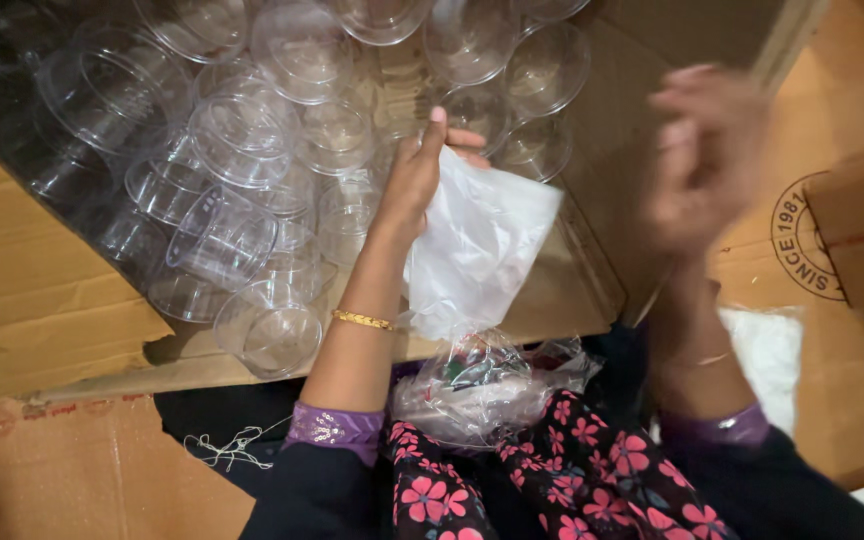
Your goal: The person sits on the floor in front of an open cardboard box of clear plastic cups and packs the cups into small poly bags, opening each bag, inserting cups, and setting filled bags aside while working through the box.
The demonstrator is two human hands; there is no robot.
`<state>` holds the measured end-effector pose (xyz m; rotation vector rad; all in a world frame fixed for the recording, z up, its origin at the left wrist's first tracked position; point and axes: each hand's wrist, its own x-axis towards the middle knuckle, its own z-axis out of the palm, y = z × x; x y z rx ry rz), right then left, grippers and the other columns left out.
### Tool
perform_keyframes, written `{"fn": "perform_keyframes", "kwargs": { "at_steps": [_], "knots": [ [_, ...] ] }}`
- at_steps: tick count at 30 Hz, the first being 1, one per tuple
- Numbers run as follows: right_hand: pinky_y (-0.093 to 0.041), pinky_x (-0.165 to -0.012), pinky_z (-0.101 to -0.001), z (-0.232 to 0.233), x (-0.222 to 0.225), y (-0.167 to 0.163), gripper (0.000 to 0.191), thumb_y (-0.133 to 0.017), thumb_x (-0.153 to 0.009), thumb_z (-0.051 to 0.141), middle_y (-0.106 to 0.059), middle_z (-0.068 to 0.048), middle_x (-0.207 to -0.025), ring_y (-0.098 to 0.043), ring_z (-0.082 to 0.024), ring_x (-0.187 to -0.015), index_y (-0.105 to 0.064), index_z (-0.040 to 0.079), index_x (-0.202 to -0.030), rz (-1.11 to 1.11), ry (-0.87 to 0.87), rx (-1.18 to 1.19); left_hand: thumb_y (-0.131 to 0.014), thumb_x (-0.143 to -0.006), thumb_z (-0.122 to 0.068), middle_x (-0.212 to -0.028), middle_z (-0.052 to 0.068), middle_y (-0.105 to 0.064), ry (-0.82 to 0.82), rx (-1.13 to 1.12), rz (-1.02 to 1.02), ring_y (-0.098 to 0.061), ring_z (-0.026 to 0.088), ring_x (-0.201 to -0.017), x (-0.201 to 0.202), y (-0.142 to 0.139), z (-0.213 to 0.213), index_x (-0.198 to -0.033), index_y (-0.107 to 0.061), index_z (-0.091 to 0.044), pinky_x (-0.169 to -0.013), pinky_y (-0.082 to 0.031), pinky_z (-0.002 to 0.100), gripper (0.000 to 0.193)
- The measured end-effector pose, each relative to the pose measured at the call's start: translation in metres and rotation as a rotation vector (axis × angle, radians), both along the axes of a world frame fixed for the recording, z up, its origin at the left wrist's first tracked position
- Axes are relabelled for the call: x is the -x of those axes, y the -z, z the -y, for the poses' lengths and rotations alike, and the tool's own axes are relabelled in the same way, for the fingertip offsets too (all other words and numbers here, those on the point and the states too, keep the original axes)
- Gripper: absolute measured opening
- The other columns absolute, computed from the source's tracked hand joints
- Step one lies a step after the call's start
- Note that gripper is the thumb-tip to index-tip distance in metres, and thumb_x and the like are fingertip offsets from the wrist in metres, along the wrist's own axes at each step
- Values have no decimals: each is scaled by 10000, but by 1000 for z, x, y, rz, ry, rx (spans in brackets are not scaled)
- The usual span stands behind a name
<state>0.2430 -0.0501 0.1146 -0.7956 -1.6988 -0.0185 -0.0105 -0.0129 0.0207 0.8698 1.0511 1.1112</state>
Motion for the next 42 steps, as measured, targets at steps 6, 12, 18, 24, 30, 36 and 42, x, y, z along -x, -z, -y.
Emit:
{"fn": "perform_keyframes", "kwargs": {
  "at_steps": [6, 12, 18, 24, 30, 36, 42],
  "knots": [
    [-545, -799, -242, 0, 58, 54, 246, -700, -974, 81, -720, -47, -1022, -669, -86, -915, -682, 8, -1208, -212, -351, 975, -624, -952, -410, -1032, 107, -750, 115, -119, 176, -711, 166, -934, 6, 2, 16, -1156, -703, -31, -845, -589, 330, 438],
    [-516, -730, -211, -20, 37, 92, 117, -685, -1011, 77, -714, -5, -904, -621, -49, -804, -736, -3, -1081, -227, -284, 955, -771, -1006, -270, -988, 57, -675, 68, -250, 12, -610, 128, -927, 6, 20, 21, -1040, -680, 23, -840, -510, 301, 309],
    [-517, -727, -275, -17, 35, 100, 284, -610, -1089, 228, -675, -14, -826, -607, -111, -758, -700, 69, -871, -826, -842, 1295, -633, -990, -363, -902, 0, -672, 112, -29, 277, -598, 82, -792, 13, 18, 23, -991, -678, -87, -730, -501, 262, 280],
    [-562, -930, -454, -18, 11, 101, 289, -588, -906, 331, -677, -94, -893, -684, -284, -891, -618, 73, -781, -1370, -970, 1060, -712, -998, -311, -839, -42, -591, 149, -111, 451, -530, 53, -738, 36, 24, 17, -946, -633, -120, -647, -442, 247, 214],
    [-496, -820, -385, -54, 8, 104, 124, -652, -927, 165, -619, -53, -886, -592, -212, -855, -638, 43, -917, -927, -803, 1067, -744, -1016, -291, -876, 24, -625, 84, -483, -403, -585, 145, -863, 62, 45, -14, -908, -637, -97, -785, -451, 322, 247],
    [-504, -835, -487, -119, 62, 138, 193, -631, -911, -40, -599, -213, -1051, -616, -371, -931, -704, 8, -1083, 132, 13, 612, -465, -1110, -383, -1034, 176, -746, -232, -110, -789, -672, 390, -1029, 47, 57, -81, -1069, -724, -106, -899, -459, 474, 381],
    [-461, -1038, -479, -103, 63, 155, 507, -578, -852, -94, -523, -325, -1335, -570, -459, -1175, -730, 52, -1313, 264, 118, 408, -567, -993, -230, -1152, 230, -698, -165, -368, -1239, -617, 460, -1088, 31, 57, -74, -1410, -519, -188, -860, -483, 559, 422]
  ]
}}
